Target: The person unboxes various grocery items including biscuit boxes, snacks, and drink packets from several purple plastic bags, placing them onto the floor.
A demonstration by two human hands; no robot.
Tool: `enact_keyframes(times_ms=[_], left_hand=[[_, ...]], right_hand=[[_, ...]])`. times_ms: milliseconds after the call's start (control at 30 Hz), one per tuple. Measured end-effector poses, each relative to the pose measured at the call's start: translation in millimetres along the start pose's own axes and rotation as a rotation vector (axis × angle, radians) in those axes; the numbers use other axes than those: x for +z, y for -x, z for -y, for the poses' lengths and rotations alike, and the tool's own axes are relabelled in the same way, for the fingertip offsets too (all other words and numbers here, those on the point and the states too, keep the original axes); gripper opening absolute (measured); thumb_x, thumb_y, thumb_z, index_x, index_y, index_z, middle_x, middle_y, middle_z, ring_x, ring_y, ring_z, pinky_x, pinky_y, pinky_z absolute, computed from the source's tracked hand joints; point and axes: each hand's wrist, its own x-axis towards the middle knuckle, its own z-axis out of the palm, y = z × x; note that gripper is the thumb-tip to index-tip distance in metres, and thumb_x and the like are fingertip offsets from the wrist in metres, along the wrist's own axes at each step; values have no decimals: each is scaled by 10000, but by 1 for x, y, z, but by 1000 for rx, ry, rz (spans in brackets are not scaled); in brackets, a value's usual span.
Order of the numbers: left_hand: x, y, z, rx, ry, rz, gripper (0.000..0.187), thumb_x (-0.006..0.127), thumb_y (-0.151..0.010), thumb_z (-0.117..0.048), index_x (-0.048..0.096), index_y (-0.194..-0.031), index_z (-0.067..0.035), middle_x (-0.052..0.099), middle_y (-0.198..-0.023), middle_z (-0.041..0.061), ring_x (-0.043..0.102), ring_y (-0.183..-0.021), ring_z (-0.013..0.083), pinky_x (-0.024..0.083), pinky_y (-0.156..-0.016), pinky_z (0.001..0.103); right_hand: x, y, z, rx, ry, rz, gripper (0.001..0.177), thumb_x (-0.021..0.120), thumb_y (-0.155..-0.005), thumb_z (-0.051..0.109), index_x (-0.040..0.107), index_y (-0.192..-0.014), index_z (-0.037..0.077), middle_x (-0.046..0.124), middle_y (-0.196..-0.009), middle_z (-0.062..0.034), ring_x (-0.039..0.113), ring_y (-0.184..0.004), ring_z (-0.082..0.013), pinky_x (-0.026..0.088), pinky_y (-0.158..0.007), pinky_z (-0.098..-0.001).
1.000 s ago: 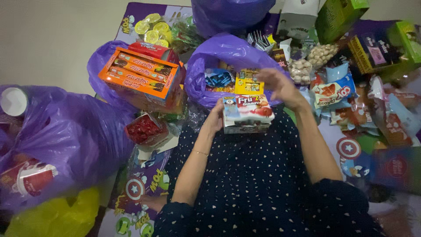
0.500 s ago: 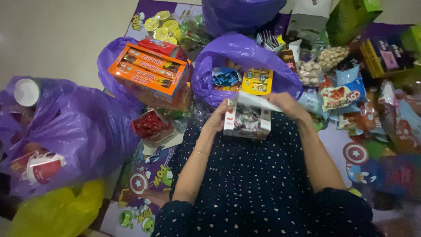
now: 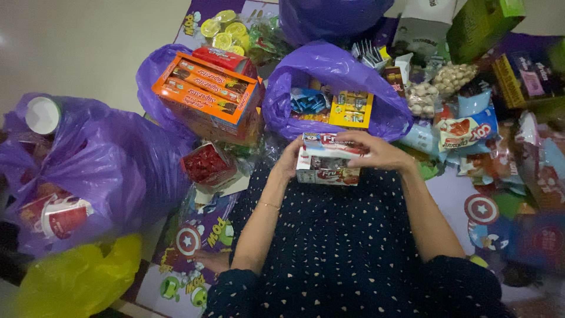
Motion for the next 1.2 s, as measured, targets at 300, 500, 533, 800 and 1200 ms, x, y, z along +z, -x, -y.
enact_keyframes(times_ms=[300,500,533,800,1200], left_hand=[[37,27,-14,-35,-50,88,720,637,-824,-159,416,-1506,-92,611,-1387,108,673,-1178,234,556,-1003,419],[34,25,-13,79,-176,224,717,656,-862,-150,414,-1510,40,603,-1382,188,647,-1214,266,536,-1049,436],[32,24,-12,68,-166,172,707,651,-864,-166,422,-1508,10,614,-1377,161,655,-1207,244,542,-1042,420],[-21,3,-3,-28,-58,-125,441,585,-972,-331,572,-1332,-77,719,-991,131,718,-765,269,607,-592,452],[-3,1,-38,238,77,-77,475,536,-1038,-399,570,-1372,-63,670,-1320,148,662,-1192,295,532,-1045,473]], right_hand=[[22,-15,-96,350,-300,-606,378,705,-978,204,681,-1272,-32,747,-1172,-134,697,-1012,-237,566,-898,-395],[39,-35,-114,409,-986,-617,411,697,-899,113,622,-1282,-18,719,-1161,-133,717,-981,-234,596,-847,-371],[44,-34,-117,380,-979,-621,414,688,-904,110,616,-1295,-7,716,-1177,-127,716,-994,-229,593,-857,-367],[47,-30,-97,200,-517,-562,517,618,-919,22,590,-1436,25,645,-1313,-143,596,-1155,-246,499,-989,-382],[48,-44,-54,34,-449,-504,777,677,-988,326,262,-1603,95,438,-1558,-157,440,-1438,-279,371,-1165,-476]])
